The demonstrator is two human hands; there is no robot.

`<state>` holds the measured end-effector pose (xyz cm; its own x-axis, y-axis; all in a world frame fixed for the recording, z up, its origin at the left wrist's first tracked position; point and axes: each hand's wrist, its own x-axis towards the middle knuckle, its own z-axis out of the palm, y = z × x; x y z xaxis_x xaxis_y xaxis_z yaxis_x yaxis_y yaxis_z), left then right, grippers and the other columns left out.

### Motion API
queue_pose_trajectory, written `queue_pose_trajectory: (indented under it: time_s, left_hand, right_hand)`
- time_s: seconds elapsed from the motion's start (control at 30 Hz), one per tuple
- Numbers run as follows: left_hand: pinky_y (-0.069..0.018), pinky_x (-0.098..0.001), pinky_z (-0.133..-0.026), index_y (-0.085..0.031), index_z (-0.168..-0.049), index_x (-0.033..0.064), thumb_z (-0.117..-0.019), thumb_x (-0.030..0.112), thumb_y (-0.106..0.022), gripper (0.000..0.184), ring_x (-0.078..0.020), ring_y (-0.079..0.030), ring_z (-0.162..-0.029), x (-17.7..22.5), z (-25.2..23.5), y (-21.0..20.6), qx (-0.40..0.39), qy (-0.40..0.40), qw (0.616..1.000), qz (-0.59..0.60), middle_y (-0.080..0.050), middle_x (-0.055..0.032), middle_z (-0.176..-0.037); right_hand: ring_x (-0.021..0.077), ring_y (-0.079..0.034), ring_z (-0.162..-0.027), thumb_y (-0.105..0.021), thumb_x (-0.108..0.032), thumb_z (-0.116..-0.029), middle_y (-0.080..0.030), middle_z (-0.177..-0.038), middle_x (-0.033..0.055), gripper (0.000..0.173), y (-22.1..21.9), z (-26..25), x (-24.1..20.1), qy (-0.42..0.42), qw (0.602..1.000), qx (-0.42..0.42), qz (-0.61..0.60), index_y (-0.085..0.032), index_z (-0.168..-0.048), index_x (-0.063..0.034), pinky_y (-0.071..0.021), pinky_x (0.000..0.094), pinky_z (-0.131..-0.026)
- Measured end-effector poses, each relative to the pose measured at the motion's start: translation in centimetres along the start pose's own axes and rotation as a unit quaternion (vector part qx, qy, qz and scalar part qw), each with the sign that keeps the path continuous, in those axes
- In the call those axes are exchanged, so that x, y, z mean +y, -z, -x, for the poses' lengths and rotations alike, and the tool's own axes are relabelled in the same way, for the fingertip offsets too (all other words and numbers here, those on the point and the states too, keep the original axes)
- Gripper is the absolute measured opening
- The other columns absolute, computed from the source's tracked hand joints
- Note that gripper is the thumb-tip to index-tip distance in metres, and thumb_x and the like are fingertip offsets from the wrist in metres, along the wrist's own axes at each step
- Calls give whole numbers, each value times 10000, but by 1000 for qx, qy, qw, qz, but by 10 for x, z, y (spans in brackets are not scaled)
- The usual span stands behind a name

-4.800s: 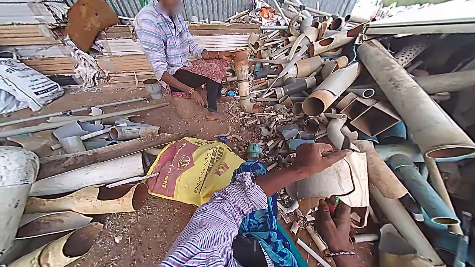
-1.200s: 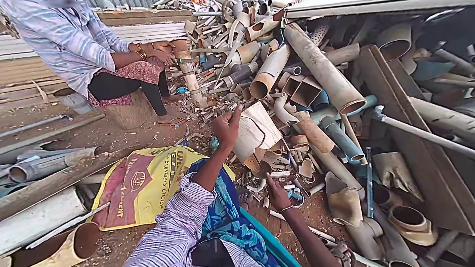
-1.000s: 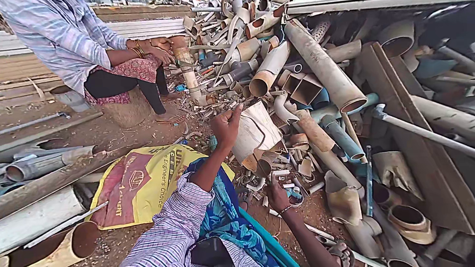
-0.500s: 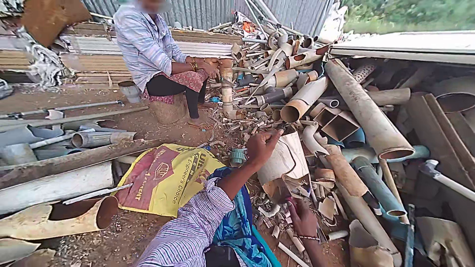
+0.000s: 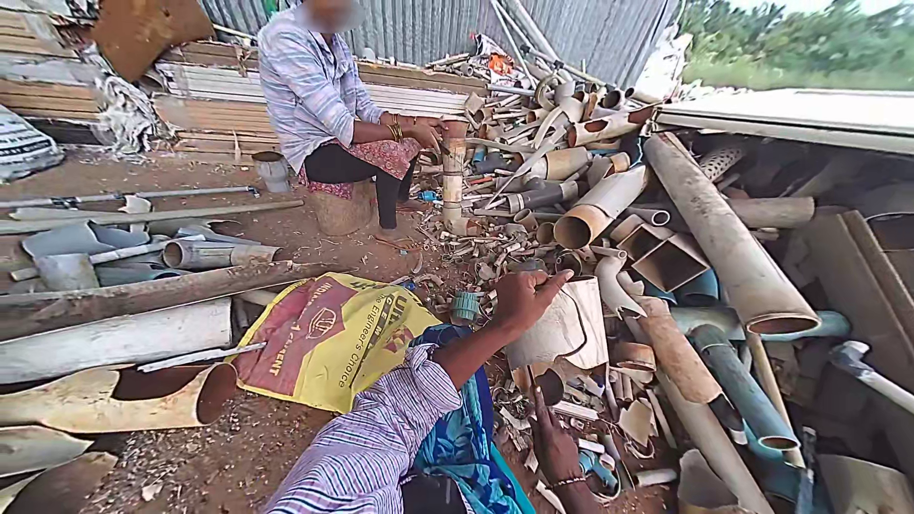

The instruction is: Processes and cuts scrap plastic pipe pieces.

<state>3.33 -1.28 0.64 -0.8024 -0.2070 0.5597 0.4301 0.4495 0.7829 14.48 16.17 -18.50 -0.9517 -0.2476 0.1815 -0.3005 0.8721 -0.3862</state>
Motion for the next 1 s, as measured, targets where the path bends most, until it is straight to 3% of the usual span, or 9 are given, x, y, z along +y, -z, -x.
queue_pose_trajectory:
  time_s: [0.13, 0.27, 0.37, 0.5, 0.6, 0.73, 0.83, 0.97, 1.0]
  left_hand:
    - [-361, -347, -545, -498, -553, 74, -982, 302, -680, 519, -106, -383, -469, -2, -1, -2, 3, 12, 1000, 25, -381, 34, -492]
    - [-359, -354, -534, -513, -564, 63, -991, 299, -676, 515, -116, -379, -467, -1, -3, 0, -7, 8, 1000, 24, -390, 22, -496]
    - [-359, -344, -521, -499, -565, 85, -1001, 333, -653, 526, -95, -375, -457, -7, -2, -5, -14, -5, 1000, 23, -389, 44, -495]
    - [-347, -291, -502, -449, -550, 141, -1012, 348, -630, 537, -41, -341, -442, -21, -6, -11, 6, -17, 998, 60, -365, 95, -490]
    - [-307, -244, -486, -384, -543, 180, -1012, 302, -634, 545, -8, -295, -430, -20, -9, -10, 27, -24, 998, 58, -317, 123, -486]
    - [-294, -248, -470, -345, -544, 200, -1011, 303, -632, 558, -15, -282, -414, -24, -11, -13, 31, -24, 998, 53, -295, 123, -475]
    - [-295, -244, -463, -364, -539, 193, -1007, 298, -640, 553, -11, -285, -414, -23, -11, -16, 38, -36, 997, 55, -309, 124, -473]
    - [-293, -244, -467, -357, -538, 188, -1008, 297, -636, 557, -14, -284, -417, -25, -17, -12, 53, -29, 997, 53, -303, 121, -475]
    - [-292, -244, -464, -362, -540, 188, -1009, 295, -634, 553, -14, -282, -414, -25, -18, -11, 56, -22, 997, 58, -304, 121, -472]
  right_hand:
    - [574, -689, -821, -529, -84, -1041, -676, -1107, 373, 573, 6, -2, 14, -77, 997, 0, -3, -351, -1580, -2, -515, 707, -714]
    - [536, -699, -719, -592, -54, -974, -702, -985, 345, 567, -3, 6, -14, 25, 998, 1, -58, -445, -1509, 63, -546, 666, -632]
    - [539, -699, -787, -547, -112, -1024, -702, -1050, 331, 546, 3, -1, -16, -9, 998, -45, -47, -428, -1545, -6, -545, 666, -697]
    - [533, -695, -872, -457, -161, -1073, -692, -1106, 321, 556, 17, -15, 17, -100, 992, -80, -5, -332, -1611, -104, -530, 659, -770]
    - [517, -698, -890, -481, -154, -1062, -687, -1139, 317, 558, 16, -8, 12, -59, 993, -89, -48, -352, -1600, -85, -536, 641, -792]
    - [482, -705, -734, -533, -115, -1012, -711, -969, 296, 497, -7, 3, -6, 36, 994, -36, -95, -505, -1496, -3, -557, 617, -654]
    - [503, -703, -870, -469, -154, -1065, -700, -1106, 300, 543, 9, -9, 4, -51, 992, -92, -68, -367, -1595, -87, -541, 635, -780]
    - [461, -704, -658, -579, -88, -957, -707, -922, 305, 477, 12, -7, 18, 54, 985, 152, -63, -563, -1393, 104, -553, 576, -546]
    - [443, -696, -628, -571, -98, -948, -701, -891, 295, 467, 8, -8, 22, 62, 981, 177, -56, -581, -1363, 115, -548, 554, -519]
